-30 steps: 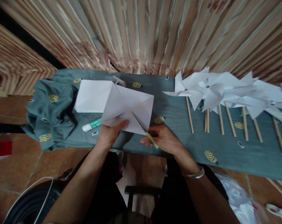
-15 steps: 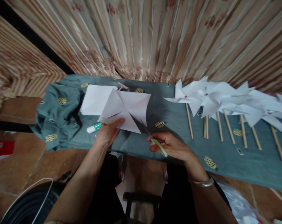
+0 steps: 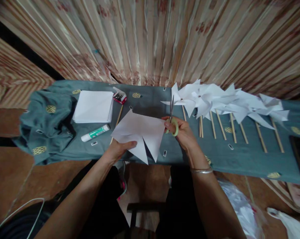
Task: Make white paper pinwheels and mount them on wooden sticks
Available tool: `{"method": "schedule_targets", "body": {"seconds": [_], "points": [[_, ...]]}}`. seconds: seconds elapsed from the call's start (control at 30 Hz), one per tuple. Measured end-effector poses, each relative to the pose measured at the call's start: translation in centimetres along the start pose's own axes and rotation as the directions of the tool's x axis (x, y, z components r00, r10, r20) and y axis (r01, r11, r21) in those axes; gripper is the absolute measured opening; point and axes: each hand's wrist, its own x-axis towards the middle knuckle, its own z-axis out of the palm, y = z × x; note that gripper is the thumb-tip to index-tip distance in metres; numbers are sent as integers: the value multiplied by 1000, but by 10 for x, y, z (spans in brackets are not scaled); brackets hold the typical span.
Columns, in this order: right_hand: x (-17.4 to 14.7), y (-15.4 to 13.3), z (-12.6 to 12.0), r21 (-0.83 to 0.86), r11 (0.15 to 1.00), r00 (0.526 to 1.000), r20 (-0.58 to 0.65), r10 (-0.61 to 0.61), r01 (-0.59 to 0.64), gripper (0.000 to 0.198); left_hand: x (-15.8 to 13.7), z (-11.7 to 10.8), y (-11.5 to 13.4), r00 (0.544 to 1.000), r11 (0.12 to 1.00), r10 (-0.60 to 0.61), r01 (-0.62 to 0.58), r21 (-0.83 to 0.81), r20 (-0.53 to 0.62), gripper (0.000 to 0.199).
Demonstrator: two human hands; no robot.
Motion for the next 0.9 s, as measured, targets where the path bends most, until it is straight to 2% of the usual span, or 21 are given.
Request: {"method": "schedule_targets", "body": {"seconds": [0.1,0.17,0.3,0.43,0.5,0.6,0.67,0.73,0.8,0.9], "points": [[5,3,-2,5,1000,1000,-14,27,-27,39,2,-1,-3,999,1000,21,-21,15,34,57],[6,6,-2,27,999,999,-31,35,-34,37,5,-1,-1,997,998,49,-48,-31,65,60],[7,9,9,156,988,987,-157,21,4,32,5,1,9,990,965,45,-8,-264,134,56],[8,13,26,359,932,951,-302,63,52,31,-1,7,18,960,902,30,94,-420,279,54],[9,16,34,432,900,940,-325,103,51,32,-5,13,16,944,898,78,74,-434,322,60],[9,20,45,468,883,942,-313,119,45,34,-11,28,4,932,943,150,-35,-331,330,61],[7,23,53,449,892,951,-294,100,45,35,-12,36,-7,943,970,141,-71,-233,301,57],[3,26,60,428,903,957,-278,86,43,37,-8,42,-14,972,973,141,-100,-210,189,46],[-1,27,67,397,917,961,-264,80,33,41,-3,43,-16,994,962,104,-95,-257,22,38],[-7,26,72,308,951,982,-179,66,-8,45,6,41,-8,990,911,75,-115,-396,-115,38]]}}
